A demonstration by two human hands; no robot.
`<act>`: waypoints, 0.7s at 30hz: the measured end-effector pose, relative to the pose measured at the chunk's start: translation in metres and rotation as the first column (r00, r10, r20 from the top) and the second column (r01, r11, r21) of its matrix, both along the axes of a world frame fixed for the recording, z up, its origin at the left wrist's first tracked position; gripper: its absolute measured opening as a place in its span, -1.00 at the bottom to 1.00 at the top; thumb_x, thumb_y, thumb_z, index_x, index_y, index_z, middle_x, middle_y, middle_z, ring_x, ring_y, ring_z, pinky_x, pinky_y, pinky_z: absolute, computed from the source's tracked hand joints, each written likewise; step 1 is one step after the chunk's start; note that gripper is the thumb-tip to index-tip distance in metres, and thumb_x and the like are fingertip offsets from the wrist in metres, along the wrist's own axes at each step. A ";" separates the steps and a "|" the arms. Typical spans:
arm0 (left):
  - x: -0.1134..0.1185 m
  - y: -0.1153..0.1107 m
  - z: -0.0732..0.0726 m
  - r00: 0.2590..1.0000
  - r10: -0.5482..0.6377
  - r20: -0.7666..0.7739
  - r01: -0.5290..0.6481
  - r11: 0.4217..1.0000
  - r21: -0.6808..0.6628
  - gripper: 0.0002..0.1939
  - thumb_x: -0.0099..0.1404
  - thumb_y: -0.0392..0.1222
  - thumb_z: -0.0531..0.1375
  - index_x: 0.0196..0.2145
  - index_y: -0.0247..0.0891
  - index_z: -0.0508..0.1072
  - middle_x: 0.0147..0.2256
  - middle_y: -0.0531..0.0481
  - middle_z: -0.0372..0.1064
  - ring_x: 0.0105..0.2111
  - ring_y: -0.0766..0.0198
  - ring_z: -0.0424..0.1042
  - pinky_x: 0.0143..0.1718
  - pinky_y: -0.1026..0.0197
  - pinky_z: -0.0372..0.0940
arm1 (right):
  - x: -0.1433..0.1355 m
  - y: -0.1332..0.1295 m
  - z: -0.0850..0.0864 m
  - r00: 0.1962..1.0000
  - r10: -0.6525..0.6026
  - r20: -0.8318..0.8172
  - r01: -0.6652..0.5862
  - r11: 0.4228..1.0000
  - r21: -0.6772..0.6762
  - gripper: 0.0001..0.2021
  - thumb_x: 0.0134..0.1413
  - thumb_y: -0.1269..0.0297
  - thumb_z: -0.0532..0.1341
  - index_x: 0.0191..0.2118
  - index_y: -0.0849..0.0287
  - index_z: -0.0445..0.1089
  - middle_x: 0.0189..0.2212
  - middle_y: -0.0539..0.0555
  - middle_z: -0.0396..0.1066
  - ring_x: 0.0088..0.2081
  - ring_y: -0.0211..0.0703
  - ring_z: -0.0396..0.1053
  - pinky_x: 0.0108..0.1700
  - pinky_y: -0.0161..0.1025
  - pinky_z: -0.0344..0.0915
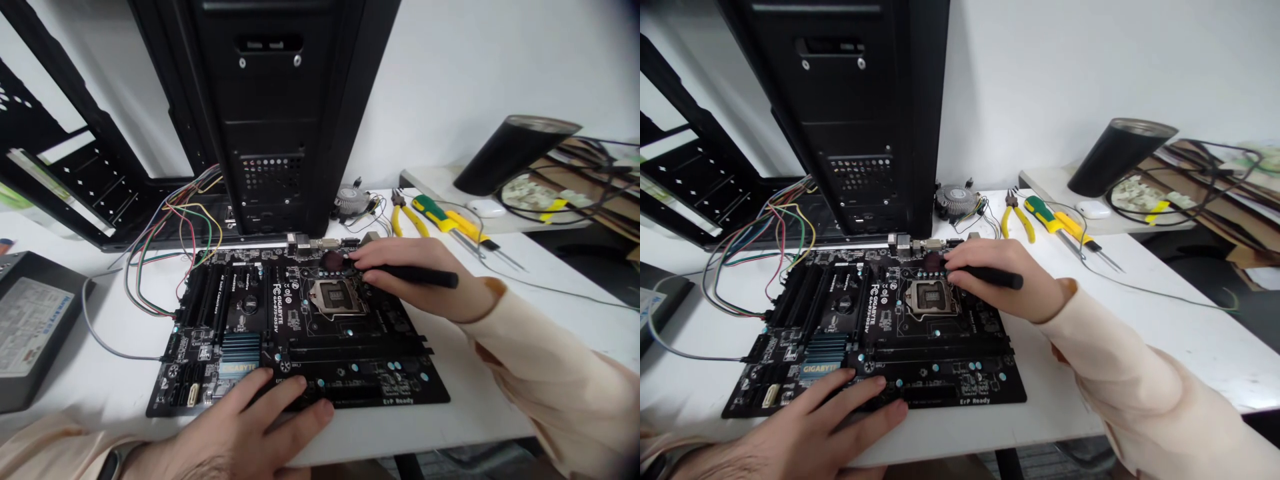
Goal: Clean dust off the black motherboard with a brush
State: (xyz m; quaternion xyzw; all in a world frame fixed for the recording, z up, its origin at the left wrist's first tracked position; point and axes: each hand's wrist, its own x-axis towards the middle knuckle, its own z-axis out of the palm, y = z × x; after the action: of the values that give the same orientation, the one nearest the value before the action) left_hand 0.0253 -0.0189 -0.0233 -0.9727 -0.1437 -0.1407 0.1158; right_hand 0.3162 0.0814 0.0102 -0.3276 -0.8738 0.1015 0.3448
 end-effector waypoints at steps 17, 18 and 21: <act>-0.002 -0.002 -0.003 1.000 -0.013 -0.019 0.012 1.000 -0.025 -0.85 0.34 0.08 0.16 -0.19 0.13 0.47 0.12 0.28 0.26 0.02 0.15 0.24 0.08 0.04 -0.05 | -0.002 -0.002 0.006 0.994 -0.097 -0.047 0.095 0.995 -0.038 -0.85 0.15 0.30 0.17 -0.41 0.10 0.44 -0.46 0.03 0.52 -0.42 -0.19 0.47 -0.39 -0.26 0.42; -0.002 -0.002 -0.004 1.000 -0.010 -0.022 0.010 0.999 -0.032 -0.85 0.34 0.08 0.16 -0.19 0.12 0.47 0.12 0.28 0.27 0.02 0.15 0.24 0.08 0.03 -0.05 | -0.002 -0.002 0.006 0.995 -0.095 -0.036 0.094 0.995 -0.022 -0.86 0.14 0.31 0.18 -0.42 0.10 0.44 -0.46 0.03 0.52 -0.41 -0.19 0.47 -0.39 -0.26 0.42; -0.003 -0.003 -0.006 1.000 -0.013 -0.010 0.013 1.000 -0.027 -0.83 0.35 0.08 0.14 -0.15 0.13 0.47 0.12 0.28 0.27 0.01 0.16 0.24 0.07 0.04 -0.05 | -0.003 -0.001 0.005 0.995 -0.080 -0.055 0.082 0.996 0.041 -0.91 0.11 0.36 0.20 -0.38 0.11 0.44 -0.41 0.05 0.53 -0.34 -0.17 0.49 -0.30 -0.23 0.44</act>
State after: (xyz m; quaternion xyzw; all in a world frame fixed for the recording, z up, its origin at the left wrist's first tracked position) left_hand 0.0225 -0.0214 -0.0295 -0.9758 -0.1388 -0.1344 0.1025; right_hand 0.3128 0.0803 0.0154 -0.3526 -0.8523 0.0774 0.3786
